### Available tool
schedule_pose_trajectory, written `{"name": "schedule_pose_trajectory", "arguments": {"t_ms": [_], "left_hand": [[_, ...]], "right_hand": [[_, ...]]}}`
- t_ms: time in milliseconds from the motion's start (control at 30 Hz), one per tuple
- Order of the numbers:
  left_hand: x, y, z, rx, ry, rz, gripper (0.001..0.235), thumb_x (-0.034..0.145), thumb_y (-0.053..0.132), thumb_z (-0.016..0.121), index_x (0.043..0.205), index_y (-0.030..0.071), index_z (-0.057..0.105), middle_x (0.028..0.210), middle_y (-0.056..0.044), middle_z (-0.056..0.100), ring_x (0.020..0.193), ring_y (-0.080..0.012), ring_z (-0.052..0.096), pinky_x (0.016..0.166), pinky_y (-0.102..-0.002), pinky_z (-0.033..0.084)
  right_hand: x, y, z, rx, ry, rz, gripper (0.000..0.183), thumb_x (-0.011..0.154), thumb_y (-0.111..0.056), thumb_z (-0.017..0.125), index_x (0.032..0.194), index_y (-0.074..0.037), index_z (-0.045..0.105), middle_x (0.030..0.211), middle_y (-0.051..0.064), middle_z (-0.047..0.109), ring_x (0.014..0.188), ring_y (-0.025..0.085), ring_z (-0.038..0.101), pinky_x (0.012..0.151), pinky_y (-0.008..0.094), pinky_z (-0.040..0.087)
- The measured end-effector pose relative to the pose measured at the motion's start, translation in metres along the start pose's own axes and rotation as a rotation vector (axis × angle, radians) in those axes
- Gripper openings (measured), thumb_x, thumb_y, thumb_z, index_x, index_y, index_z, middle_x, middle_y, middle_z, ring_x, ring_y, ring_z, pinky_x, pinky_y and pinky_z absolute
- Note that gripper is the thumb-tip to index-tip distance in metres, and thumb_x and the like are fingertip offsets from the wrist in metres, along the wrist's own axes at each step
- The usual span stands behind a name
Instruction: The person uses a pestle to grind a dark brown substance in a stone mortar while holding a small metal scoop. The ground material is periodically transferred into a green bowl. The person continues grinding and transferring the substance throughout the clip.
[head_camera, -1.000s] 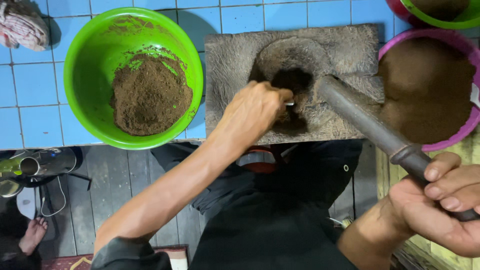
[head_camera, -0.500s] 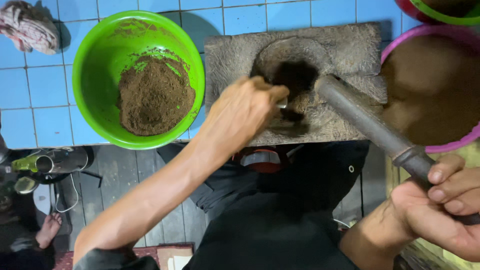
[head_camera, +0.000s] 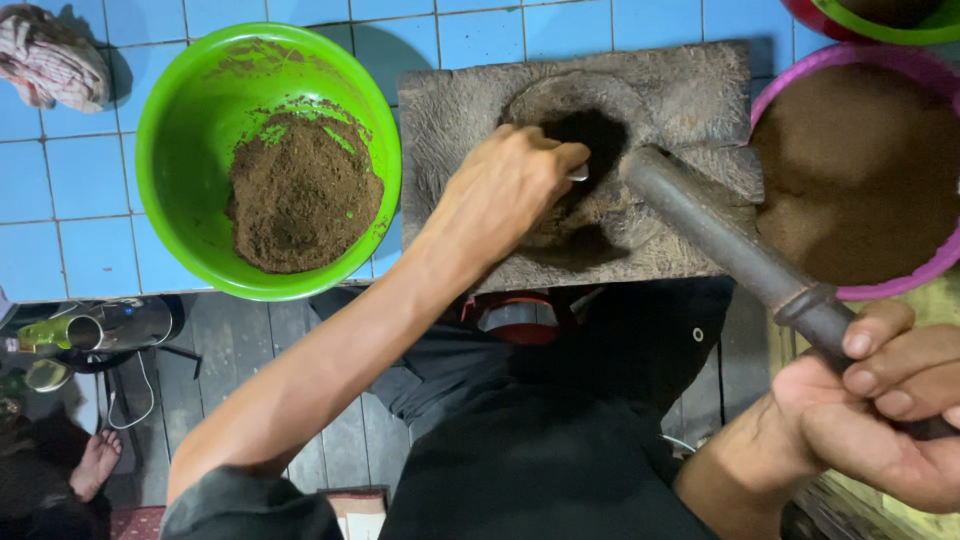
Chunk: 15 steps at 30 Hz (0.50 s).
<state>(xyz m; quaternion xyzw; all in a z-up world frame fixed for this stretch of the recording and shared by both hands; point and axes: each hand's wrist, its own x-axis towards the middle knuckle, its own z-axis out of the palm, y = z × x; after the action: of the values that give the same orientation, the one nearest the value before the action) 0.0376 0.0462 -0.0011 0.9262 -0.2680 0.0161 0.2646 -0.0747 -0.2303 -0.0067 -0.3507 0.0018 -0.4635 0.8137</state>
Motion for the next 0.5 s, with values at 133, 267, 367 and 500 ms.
{"name": "schedule_pose_trajectory", "arguments": {"t_ms": [133, 267, 367, 500], "left_hand": [[-0.022, 0.001, -0.017, 0.009, 0.02, 0.008, 0.012, 0.093, -0.001, 0.052, 0.089, 0.003, 0.062, 0.059, -0.007, 0.058, 0.054, -0.033, 0.057, 0.057, -0.05, 0.046], [-0.033, -0.01, -0.016, -0.011, 0.039, 0.036, 0.023, 0.087, 0.012, 0.071, 0.108, 0.003, 0.07, 0.08, -0.018, 0.071, 0.077, -0.0371, 0.067, 0.062, -0.049, 0.048], [-0.034, -0.005, -0.02, -0.07, 0.205, 0.072, 0.024, 0.089, -0.003, 0.061, 0.113, -0.007, 0.067, 0.092, -0.022, 0.075, 0.076, -0.0371, 0.068, 0.066, -0.047, 0.051], [-0.038, -0.005, -0.008, -0.076, 0.143, -0.014, 0.021, 0.088, 0.007, 0.065, 0.106, -0.002, 0.07, 0.091, -0.017, 0.076, 0.076, -0.0383, 0.065, 0.058, -0.049, 0.045]], "right_hand": [[0.001, -0.002, -0.001, -0.042, -0.022, 0.016, 0.027, 0.078, -0.025, 0.046, 0.058, -0.013, 0.033, 0.054, 0.0, 0.02, 0.051, 0.016, 0.023, 0.063, 0.035, 0.034], [0.009, 0.008, -0.022, -0.106, -0.102, -0.068, 0.041, 0.075, -0.053, 0.041, 0.061, -0.015, 0.033, 0.057, -0.001, 0.02, 0.055, 0.015, 0.022, 0.064, 0.035, 0.032], [0.008, 0.028, 0.008, -0.464, -0.303, -0.301, 0.063, 0.084, -0.08, 0.034, 0.081, -0.017, 0.027, 0.072, -0.004, 0.018, 0.067, 0.013, 0.019, 0.069, 0.032, 0.027], [0.02, 0.037, 0.031, -0.409, -0.559, -0.256, 0.064, 0.087, -0.08, 0.04, 0.08, -0.018, 0.027, 0.077, -0.005, 0.024, 0.065, 0.01, 0.021, 0.068, 0.03, 0.029]]}}
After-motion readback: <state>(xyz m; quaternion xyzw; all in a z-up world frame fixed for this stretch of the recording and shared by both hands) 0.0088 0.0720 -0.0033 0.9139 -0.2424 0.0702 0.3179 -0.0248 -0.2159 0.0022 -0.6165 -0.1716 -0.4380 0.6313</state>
